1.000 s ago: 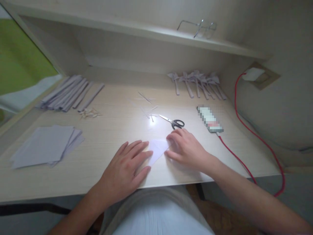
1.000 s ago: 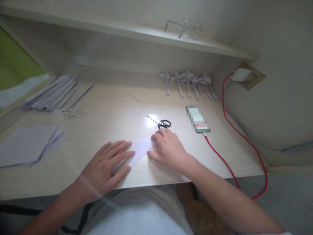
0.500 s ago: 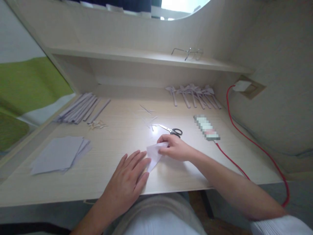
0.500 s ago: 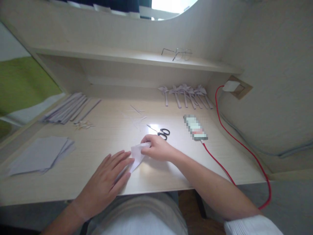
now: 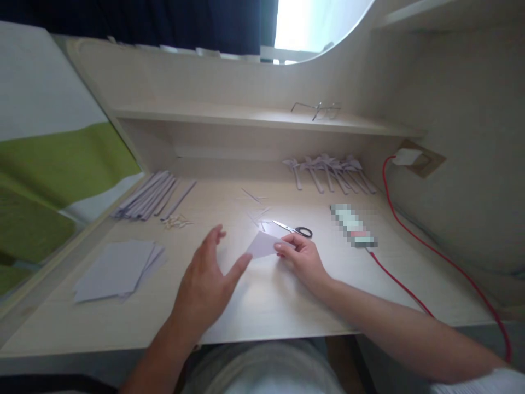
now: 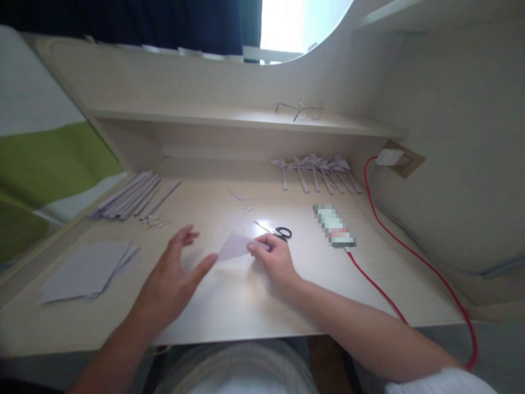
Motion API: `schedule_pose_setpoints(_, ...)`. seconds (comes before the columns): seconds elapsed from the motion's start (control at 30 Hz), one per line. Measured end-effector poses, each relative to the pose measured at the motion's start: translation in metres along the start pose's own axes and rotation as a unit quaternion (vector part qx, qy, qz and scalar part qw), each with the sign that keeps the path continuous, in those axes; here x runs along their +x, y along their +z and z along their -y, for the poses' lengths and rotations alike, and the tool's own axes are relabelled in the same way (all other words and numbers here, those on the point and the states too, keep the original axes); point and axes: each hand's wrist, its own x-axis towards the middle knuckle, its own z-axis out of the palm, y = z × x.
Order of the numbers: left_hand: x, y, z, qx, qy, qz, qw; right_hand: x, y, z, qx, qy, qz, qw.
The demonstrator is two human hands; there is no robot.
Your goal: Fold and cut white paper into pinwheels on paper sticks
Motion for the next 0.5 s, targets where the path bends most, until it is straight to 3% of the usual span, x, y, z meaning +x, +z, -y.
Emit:
schedule_pose_setpoints(0.1,0.069,0.0,-0.027,-0.1,0.034,-0.221,0.969,-0.005,0.001,-0.006,0.011,-0.008,-0.018,1.0)
schedule_pose_setpoints(0.17,0.112,0.009,-0.041,-0.208,0.033,-0.285,0.935,-0.002,0.0,-0.007,0.016,-0.017,-0.025,0.999)
schedule_pose_setpoints(0.2,0.129,0.015,-0.046,-0.276,0.024,-0.275,0.921,0.002,-0.001,-0.007,0.019,-0.022,-0.031,0.999)
schedule_pose_setpoints(0.27,0.151,0.028,-0.047,-0.421,-0.037,-0.165,0.891,0.013,-0.005,-0.005,0.027,-0.032,-0.044,0.998)
schedule_pose_setpoints(0.33,0.153,0.039,-0.04,-0.455,-0.065,-0.078,0.885,0.025,-0.01,-0.001,0.036,-0.042,-0.051,0.997)
schedule_pose_setpoints(0.43,0.13,0.052,-0.019,-0.48,-0.087,0.059,0.871,0.038,-0.017,0.005,0.044,-0.046,-0.038,0.997)
schedule_pose_setpoints(0.5,0.111,0.055,-0.005,-0.501,-0.084,0.173,0.844,0.04,-0.02,0.007,0.045,-0.044,-0.023,0.998)
